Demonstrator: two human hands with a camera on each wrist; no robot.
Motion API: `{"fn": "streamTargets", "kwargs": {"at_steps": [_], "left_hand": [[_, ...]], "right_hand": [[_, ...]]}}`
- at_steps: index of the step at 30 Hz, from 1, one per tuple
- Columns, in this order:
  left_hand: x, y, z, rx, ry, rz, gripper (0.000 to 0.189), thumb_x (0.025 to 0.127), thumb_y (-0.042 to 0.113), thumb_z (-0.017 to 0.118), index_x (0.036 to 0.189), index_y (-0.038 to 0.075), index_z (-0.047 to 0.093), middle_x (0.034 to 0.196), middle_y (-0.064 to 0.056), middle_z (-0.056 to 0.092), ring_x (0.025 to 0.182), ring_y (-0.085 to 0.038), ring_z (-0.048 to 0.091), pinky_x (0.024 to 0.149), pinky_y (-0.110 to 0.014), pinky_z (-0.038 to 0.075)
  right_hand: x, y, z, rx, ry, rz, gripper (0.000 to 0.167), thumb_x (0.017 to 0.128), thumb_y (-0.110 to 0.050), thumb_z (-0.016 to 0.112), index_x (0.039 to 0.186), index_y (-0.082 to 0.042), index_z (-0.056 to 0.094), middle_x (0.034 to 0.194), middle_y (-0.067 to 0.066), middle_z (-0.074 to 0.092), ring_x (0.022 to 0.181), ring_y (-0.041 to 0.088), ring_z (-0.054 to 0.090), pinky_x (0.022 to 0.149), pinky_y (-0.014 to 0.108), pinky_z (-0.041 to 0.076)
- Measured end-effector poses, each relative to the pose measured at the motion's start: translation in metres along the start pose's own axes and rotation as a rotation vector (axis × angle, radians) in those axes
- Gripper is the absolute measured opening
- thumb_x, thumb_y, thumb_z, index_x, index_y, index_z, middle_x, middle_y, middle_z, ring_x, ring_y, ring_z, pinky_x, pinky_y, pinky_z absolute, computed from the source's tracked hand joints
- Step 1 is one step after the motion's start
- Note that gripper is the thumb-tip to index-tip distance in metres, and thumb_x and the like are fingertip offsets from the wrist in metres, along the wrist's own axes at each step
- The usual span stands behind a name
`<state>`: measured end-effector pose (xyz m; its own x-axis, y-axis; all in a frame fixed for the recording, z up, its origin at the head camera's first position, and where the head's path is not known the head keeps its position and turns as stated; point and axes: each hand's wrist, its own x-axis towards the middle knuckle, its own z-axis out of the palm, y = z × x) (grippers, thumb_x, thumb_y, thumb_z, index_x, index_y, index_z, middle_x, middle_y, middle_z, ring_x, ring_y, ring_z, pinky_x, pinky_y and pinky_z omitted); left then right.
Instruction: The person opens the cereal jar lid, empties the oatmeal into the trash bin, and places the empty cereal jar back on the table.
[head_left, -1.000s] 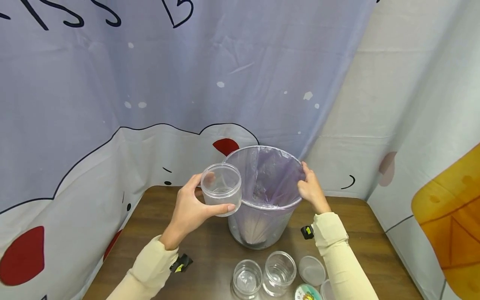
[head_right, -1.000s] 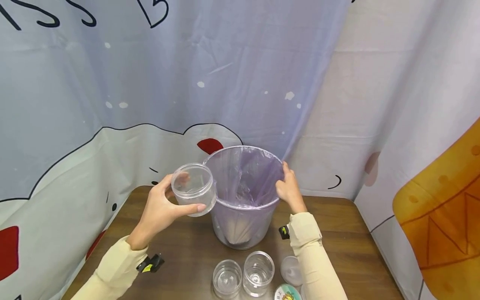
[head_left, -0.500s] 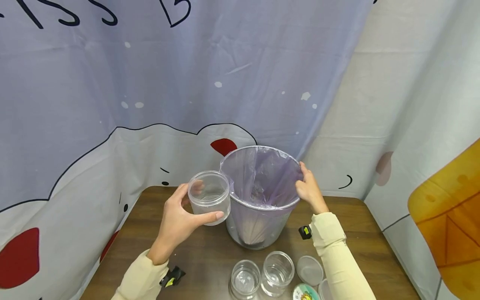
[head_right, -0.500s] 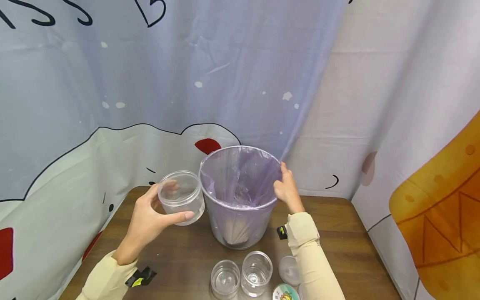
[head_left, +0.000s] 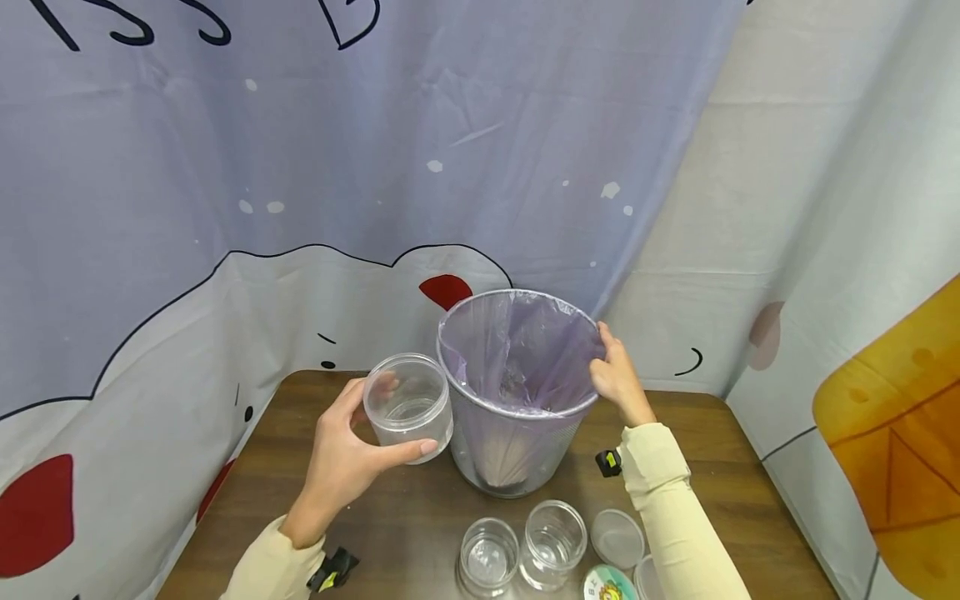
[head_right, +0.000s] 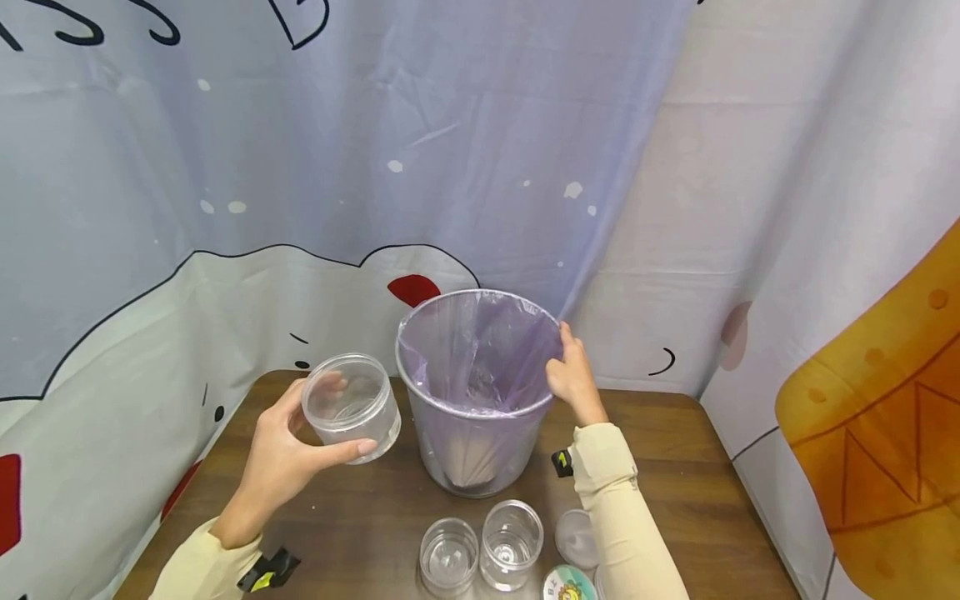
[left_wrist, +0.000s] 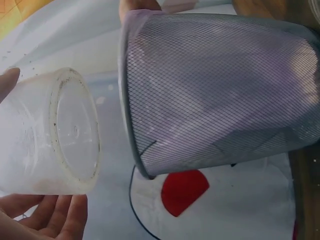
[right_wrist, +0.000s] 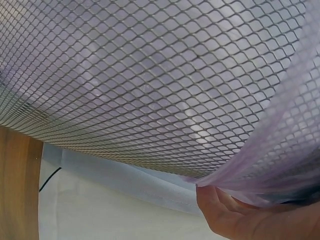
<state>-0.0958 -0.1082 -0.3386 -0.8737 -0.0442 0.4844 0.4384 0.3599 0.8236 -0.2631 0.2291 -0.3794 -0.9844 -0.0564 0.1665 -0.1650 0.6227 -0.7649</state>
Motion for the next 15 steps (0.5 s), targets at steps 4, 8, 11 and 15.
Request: {"fn": "streamTargets", "kwargs": {"at_steps": [4, 8, 11, 15], "left_hand": [[-0.005, -0.018, 0.001, -0.011, 0.003, 0.019, 0.078, 0.053, 0.022, 0.089, 0.122, 0.012, 0.055, 0.113, -0.003, 0.058, 0.101, -0.022, 0.054, 0.081, -0.024, 0.044], [-0.01, -0.041, 0.006, -0.015, 0.014, 0.031, 0.081, 0.05, 0.029, 0.09, 0.124, 0.021, 0.055, 0.116, 0.005, 0.057, 0.103, -0.017, 0.054, 0.084, -0.024, 0.044], [-0.016, -0.051, 0.009, -0.026, 0.024, 0.045, 0.082, 0.049, 0.03, 0.09, 0.123, 0.022, 0.055, 0.117, 0.005, 0.056, 0.104, -0.017, 0.054, 0.087, -0.024, 0.045], [-0.024, -0.046, 0.011, -0.028, 0.036, 0.047, 0.083, 0.049, 0.026, 0.09, 0.123, 0.016, 0.055, 0.118, 0.002, 0.055, 0.104, -0.021, 0.054, 0.088, -0.023, 0.044]], "right_hand": [[0.001, 0.0, 0.0, -0.001, 0.002, -0.002, 0.074, 0.074, 0.005, 0.036, 0.144, 0.002, 0.013, 0.141, 0.033, 0.023, 0.132, 0.041, 0.021, 0.11, 0.049, 0.016], [0.001, 0.001, 0.0, -0.002, 0.012, -0.011, 0.074, 0.073, 0.005, 0.036, 0.144, 0.004, 0.015, 0.141, 0.033, 0.023, 0.132, 0.041, 0.021, 0.11, 0.048, 0.016], [0.002, 0.002, 0.0, -0.005, 0.017, -0.018, 0.073, 0.073, 0.005, 0.036, 0.143, 0.005, 0.015, 0.141, 0.033, 0.024, 0.132, 0.041, 0.021, 0.11, 0.048, 0.016], [0.002, 0.002, 0.0, -0.001, 0.012, -0.019, 0.073, 0.073, 0.005, 0.036, 0.143, 0.005, 0.015, 0.142, 0.033, 0.022, 0.133, 0.041, 0.02, 0.11, 0.048, 0.015]]}}
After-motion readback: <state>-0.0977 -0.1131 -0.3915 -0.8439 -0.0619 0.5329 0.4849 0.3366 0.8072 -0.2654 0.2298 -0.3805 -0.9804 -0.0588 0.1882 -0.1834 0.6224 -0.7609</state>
